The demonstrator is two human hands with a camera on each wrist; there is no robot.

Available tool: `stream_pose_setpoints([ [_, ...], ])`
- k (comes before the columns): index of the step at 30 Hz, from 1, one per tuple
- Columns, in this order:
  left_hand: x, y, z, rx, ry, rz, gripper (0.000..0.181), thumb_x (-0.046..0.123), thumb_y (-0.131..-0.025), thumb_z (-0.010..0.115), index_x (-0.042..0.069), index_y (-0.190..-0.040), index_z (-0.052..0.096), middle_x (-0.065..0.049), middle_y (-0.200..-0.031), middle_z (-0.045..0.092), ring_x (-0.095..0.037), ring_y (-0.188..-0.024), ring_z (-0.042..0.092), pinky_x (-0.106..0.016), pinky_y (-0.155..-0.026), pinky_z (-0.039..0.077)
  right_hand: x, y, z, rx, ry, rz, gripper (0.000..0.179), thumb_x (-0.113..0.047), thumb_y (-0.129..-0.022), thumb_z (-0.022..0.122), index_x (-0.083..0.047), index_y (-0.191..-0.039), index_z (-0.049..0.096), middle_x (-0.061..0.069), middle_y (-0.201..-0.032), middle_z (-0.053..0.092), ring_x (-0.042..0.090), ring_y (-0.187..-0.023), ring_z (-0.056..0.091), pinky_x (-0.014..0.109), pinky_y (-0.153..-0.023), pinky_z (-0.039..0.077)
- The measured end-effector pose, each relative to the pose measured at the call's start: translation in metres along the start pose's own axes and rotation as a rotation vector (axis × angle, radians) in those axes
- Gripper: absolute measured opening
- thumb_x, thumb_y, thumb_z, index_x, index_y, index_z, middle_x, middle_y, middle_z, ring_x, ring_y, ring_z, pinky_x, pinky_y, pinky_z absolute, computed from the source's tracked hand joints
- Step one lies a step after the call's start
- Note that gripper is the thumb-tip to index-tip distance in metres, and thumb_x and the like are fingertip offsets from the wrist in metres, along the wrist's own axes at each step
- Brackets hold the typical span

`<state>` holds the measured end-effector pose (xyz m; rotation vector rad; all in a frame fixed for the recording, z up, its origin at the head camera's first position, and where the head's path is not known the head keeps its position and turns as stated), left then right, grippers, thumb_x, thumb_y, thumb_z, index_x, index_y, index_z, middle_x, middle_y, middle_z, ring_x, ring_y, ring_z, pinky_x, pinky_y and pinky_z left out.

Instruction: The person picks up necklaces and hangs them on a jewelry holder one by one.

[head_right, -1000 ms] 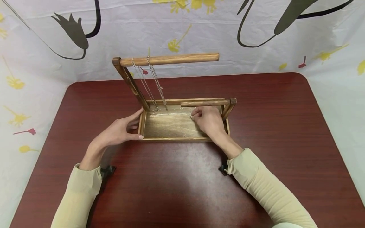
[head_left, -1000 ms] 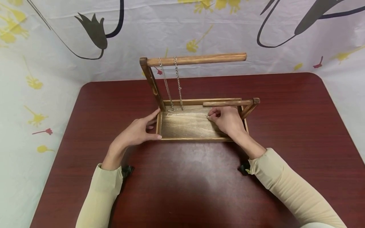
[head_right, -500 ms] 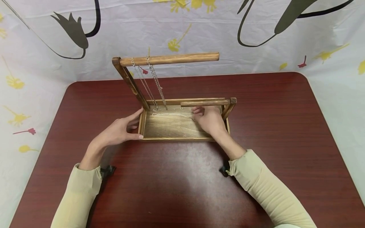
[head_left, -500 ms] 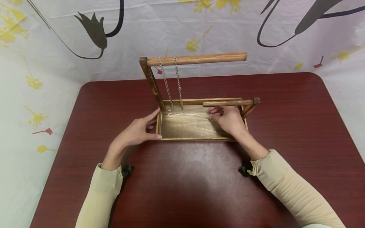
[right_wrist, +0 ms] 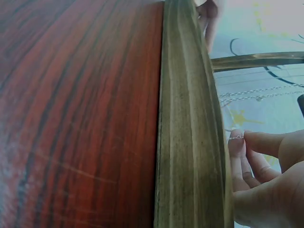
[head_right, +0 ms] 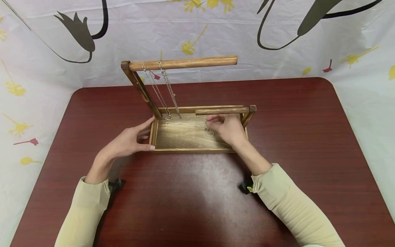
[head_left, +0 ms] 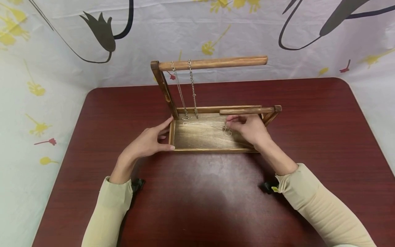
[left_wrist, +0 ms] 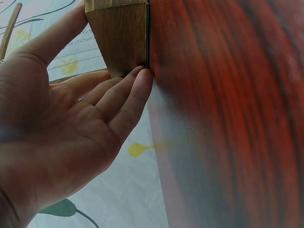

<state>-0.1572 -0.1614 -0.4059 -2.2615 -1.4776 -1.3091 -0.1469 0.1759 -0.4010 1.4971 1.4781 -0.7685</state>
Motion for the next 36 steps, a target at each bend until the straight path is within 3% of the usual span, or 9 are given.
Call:
stream_pose_setpoints([
  [4, 0.000, -0.001, -0.001, 0.000, -0.006, 0.000, 0.102, 0.030, -0.084, 0.082, 0.032, -0.160, 0.014, -0.014, -0.149, 0.046, -0.030, -0.122, 0.059, -0.047, -0.104, 0.045, -0.003, 0.001, 0.000, -0.012, -0.097, -0.005, 0.018, -0.007, -0.091, 0.072, 0.002, -0.107, 0.072, 0.014, -0.097, 0.073, 0.016, -0.085, 0.069, 0.022, -0.073, 0.052],
  [7, 0.001, -0.001, -0.001, -0.001, -0.008, 0.002, 0.102, 0.031, -0.084, 0.082, 0.033, -0.160, 0.013, -0.014, -0.149, 0.046, -0.030, -0.122, 0.059, -0.047, -0.104, 0.044, -0.005, 0.003, 0.000, -0.038, -0.174, 0.012, 0.020, -0.005, -0.092, 0.070, 0.005, -0.109, 0.070, 0.017, -0.100, 0.072, 0.017, -0.086, 0.069, 0.025, -0.078, 0.055],
  [11, 0.002, -0.001, -0.001, -0.001, -0.008, 0.005, 0.102, 0.031, -0.084, 0.082, 0.032, -0.160, 0.013, -0.013, -0.149, 0.047, -0.030, -0.122, 0.059, -0.047, -0.104, 0.044, -0.008, 0.006, 0.000, -0.082, -0.336, 0.062, 0.023, -0.001, -0.094, 0.066, 0.011, -0.113, 0.064, 0.024, -0.105, 0.068, 0.017, -0.086, 0.070, 0.034, -0.084, 0.057],
  [15, 0.002, -0.002, -0.001, -0.002, -0.006, 0.005, 0.102, 0.031, -0.084, 0.081, 0.032, -0.160, 0.013, -0.013, -0.149, 0.046, -0.030, -0.123, 0.059, -0.047, -0.104, 0.044, -0.012, 0.012, 0.000, -0.117, -0.466, 0.127, 0.024, 0.000, -0.094, 0.066, 0.011, -0.114, 0.060, 0.018, -0.101, 0.067, 0.018, -0.084, 0.070, 0.034, -0.081, 0.058],
  [20, 0.001, -0.002, 0.000, -0.007, -0.001, 0.006, 0.102, 0.030, -0.085, 0.081, 0.032, -0.160, 0.013, -0.014, -0.150, 0.046, -0.031, -0.123, 0.059, -0.048, -0.104, 0.044, -0.018, 0.019, -0.002, -0.156, -0.546, 0.144, 0.028, 0.000, -0.093, 0.067, 0.013, -0.117, 0.058, 0.011, -0.101, 0.067, 0.021, -0.089, 0.070, 0.032, -0.081, 0.058],
  [31, 0.002, -0.002, 0.000, -0.002, 0.009, 0.002, 0.101, 0.028, -0.085, 0.081, 0.032, -0.160, 0.014, -0.014, -0.150, 0.046, -0.031, -0.123, 0.059, -0.047, -0.104, 0.045, -0.028, 0.028, -0.009, -0.218, -0.718, 0.148, 0.021, 0.003, -0.092, 0.067, 0.009, -0.112, 0.060, 0.017, -0.102, 0.070, 0.017, -0.087, 0.070, 0.030, -0.083, 0.057],
  [36, 0.000, 0.000, 0.001, -0.005, 0.009, -0.008, 0.101, 0.028, -0.085, 0.081, 0.032, -0.160, 0.014, -0.014, -0.151, 0.044, -0.031, -0.124, 0.058, -0.047, -0.103, 0.045, -0.032, 0.032, -0.009, -0.254, -0.762, 0.129, 0.018, 0.004, -0.092, 0.066, 0.008, -0.109, 0.063, 0.017, -0.102, 0.069, 0.019, -0.090, 0.070, 0.035, -0.088, 0.056],
])
Point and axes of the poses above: each hand's wrist, its own y-axis away from the middle knuckle, its own z-axis out of the palm, x = y × z, the point moved 2 cm from there along -y, towards the middle knuckle
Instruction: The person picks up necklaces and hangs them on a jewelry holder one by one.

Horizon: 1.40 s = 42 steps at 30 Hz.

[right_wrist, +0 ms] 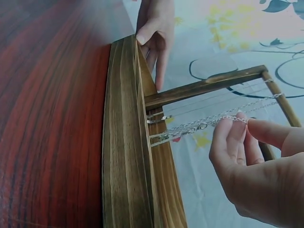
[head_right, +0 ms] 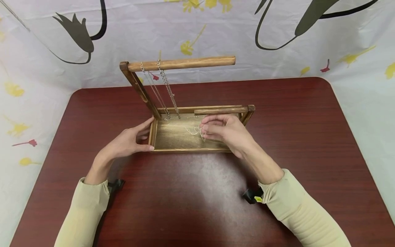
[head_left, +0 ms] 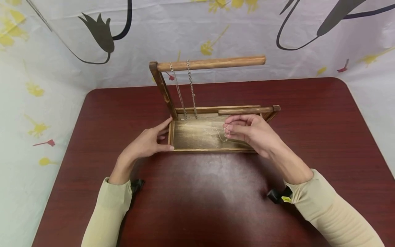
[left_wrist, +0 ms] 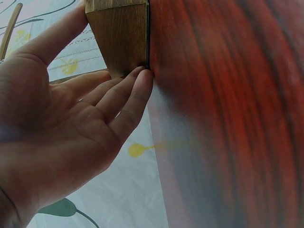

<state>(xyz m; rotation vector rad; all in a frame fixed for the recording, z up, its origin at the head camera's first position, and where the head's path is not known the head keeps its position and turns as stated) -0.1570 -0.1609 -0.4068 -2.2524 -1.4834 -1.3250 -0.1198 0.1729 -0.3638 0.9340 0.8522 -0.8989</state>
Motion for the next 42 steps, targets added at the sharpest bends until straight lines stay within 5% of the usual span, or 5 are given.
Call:
stream_pose_setpoints([
  [14, 0.001, 0.002, 0.000, -0.001, 0.013, 0.001, 0.101, 0.028, -0.085, 0.081, 0.032, -0.160, 0.014, -0.014, -0.150, 0.045, -0.031, -0.125, 0.058, -0.047, -0.104, 0.044, -0.013, 0.014, 0.008, -0.062, 0.009, 0.008, 0.016, 0.005, -0.092, 0.066, 0.002, -0.108, 0.066, 0.012, -0.102, 0.070, 0.021, -0.090, 0.070, 0.040, -0.086, 0.057],
  [42, 0.001, 0.001, -0.001, -0.006, 0.001, 0.004, 0.101, 0.031, -0.085, 0.081, 0.033, -0.160, 0.013, -0.012, -0.152, 0.043, -0.031, -0.124, 0.058, -0.047, -0.103, 0.045, -0.044, 0.020, 0.017, -0.140, -0.067, -0.145, 0.029, 0.020, -0.087, 0.061, -0.001, -0.105, 0.068, 0.014, -0.109, 0.068, 0.019, -0.095, 0.068, 0.028, -0.080, 0.057],
])
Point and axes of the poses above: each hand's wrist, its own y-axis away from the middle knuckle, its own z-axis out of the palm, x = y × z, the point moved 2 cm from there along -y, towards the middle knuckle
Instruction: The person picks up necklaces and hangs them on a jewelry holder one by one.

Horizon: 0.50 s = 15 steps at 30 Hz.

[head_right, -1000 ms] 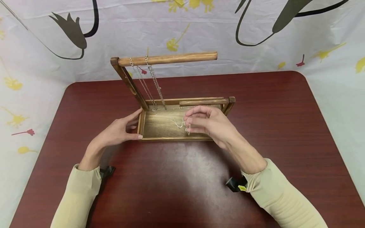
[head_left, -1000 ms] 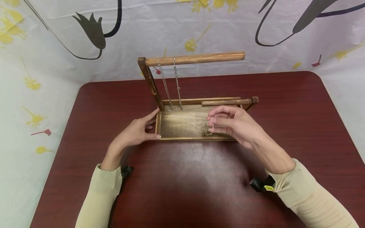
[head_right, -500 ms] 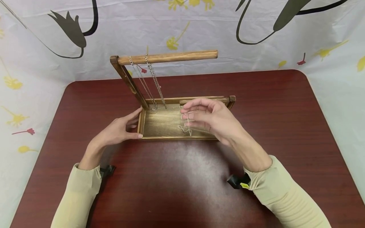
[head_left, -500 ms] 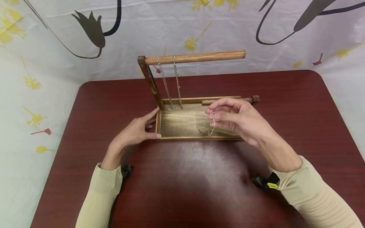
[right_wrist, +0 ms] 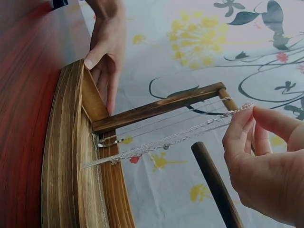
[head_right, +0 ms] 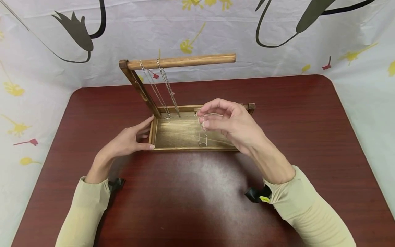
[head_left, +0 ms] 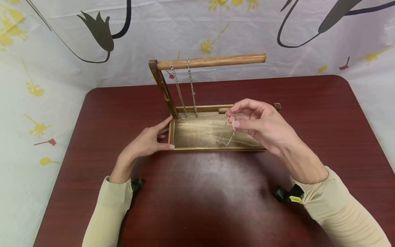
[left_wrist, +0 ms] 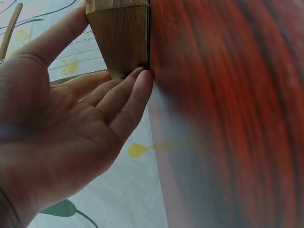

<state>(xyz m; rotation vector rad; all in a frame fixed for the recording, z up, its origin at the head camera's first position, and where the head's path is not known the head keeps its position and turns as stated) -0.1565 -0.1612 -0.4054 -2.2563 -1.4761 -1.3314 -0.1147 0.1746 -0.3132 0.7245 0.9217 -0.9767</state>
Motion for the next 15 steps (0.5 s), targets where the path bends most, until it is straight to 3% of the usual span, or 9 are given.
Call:
stream_pose_setpoints([
  [10, -0.002, -0.001, 0.001, 0.011, -0.004, -0.001, 0.101, 0.029, -0.085, 0.081, 0.034, -0.160, 0.014, -0.011, -0.150, 0.046, -0.030, -0.123, 0.059, -0.046, -0.103, 0.045, -0.007, 0.000, 0.006, -0.020, -0.034, -0.071, 0.027, 0.020, -0.089, 0.058, -0.001, -0.102, 0.067, 0.011, -0.102, 0.066, 0.021, -0.087, 0.068, 0.034, -0.084, 0.057],
  [15, -0.001, -0.001, 0.001, 0.013, 0.001, -0.001, 0.101, 0.028, -0.085, 0.081, 0.034, -0.160, 0.014, -0.012, -0.150, 0.046, -0.030, -0.123, 0.059, -0.046, -0.103, 0.046, -0.016, 0.000, 0.008, -0.037, -0.044, -0.124, 0.027, 0.022, -0.088, 0.056, 0.001, -0.103, 0.067, 0.014, -0.101, 0.065, 0.020, -0.083, 0.067, 0.034, -0.077, 0.058],
])
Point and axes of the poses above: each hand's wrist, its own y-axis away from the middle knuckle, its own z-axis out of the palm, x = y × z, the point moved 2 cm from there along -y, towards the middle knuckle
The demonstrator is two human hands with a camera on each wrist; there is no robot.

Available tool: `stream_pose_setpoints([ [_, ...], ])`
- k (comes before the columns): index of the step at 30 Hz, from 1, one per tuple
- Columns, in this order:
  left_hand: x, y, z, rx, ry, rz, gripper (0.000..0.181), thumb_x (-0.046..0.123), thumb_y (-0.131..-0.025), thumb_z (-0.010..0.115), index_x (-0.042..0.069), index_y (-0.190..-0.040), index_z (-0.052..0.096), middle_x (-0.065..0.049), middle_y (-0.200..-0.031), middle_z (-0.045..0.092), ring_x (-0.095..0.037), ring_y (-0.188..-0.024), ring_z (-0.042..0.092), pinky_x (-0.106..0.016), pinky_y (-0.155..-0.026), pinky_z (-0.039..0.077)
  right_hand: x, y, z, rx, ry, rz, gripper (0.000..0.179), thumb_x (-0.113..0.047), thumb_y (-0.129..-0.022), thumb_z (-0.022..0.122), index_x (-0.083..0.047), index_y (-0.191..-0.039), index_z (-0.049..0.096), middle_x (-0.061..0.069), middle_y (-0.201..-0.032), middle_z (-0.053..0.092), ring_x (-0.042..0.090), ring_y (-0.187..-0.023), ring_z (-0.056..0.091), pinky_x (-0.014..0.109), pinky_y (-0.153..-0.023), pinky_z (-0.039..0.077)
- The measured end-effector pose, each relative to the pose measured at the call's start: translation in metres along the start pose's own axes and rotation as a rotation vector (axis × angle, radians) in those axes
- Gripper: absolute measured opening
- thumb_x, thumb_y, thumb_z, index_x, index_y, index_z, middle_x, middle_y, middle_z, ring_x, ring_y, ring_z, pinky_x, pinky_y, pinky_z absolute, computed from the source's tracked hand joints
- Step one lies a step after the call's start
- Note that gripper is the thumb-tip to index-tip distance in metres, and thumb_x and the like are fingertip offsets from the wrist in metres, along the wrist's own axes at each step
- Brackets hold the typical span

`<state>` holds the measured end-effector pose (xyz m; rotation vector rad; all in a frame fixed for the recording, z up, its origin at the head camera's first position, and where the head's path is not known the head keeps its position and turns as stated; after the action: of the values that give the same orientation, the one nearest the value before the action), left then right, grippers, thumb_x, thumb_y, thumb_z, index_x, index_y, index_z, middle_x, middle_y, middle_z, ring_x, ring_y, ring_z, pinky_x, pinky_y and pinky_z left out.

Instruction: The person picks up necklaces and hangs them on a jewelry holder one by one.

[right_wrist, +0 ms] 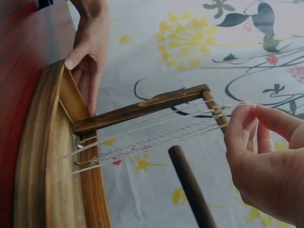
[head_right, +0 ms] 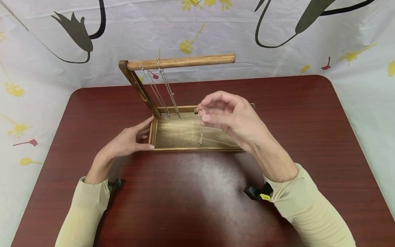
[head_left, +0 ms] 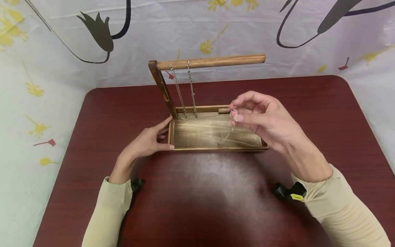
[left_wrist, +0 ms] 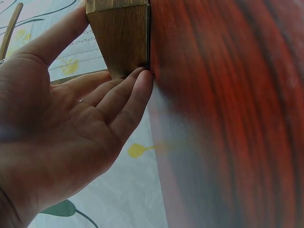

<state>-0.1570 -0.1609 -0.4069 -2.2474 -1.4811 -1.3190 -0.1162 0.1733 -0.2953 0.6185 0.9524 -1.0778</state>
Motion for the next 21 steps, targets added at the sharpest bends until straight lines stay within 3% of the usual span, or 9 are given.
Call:
stream_pose_setpoints([
  [10, 0.000, 0.000, 0.000, -0.004, -0.001, 0.003, 0.101, 0.028, -0.085, 0.081, 0.033, -0.160, 0.014, -0.012, -0.150, 0.046, -0.031, -0.122, 0.059, -0.047, -0.102, 0.046, -0.016, -0.001, 0.003, 0.010, -0.007, -0.076, 0.035, 0.029, -0.084, 0.052, 0.003, -0.101, 0.069, 0.015, -0.104, 0.068, 0.020, -0.086, 0.066, 0.031, -0.070, 0.058],
  [21, -0.002, 0.000, -0.001, 0.000, -0.001, 0.013, 0.101, 0.029, -0.085, 0.082, 0.033, -0.160, 0.014, -0.013, -0.150, 0.046, -0.032, -0.121, 0.060, -0.047, -0.102, 0.046, -0.026, -0.002, 0.001, -0.046, -0.143, -0.103, 0.031, 0.028, -0.088, 0.049, 0.008, -0.102, 0.068, 0.019, -0.104, 0.068, 0.025, -0.088, 0.065, 0.031, -0.071, 0.056],
])
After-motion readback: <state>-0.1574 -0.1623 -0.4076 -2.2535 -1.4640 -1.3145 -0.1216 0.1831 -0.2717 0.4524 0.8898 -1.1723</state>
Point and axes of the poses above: each hand's wrist, its own y-axis away from the middle knuckle, its own z-axis out of the palm, x = y × z, the point moved 2 cm from there along -y, towards the middle knuckle
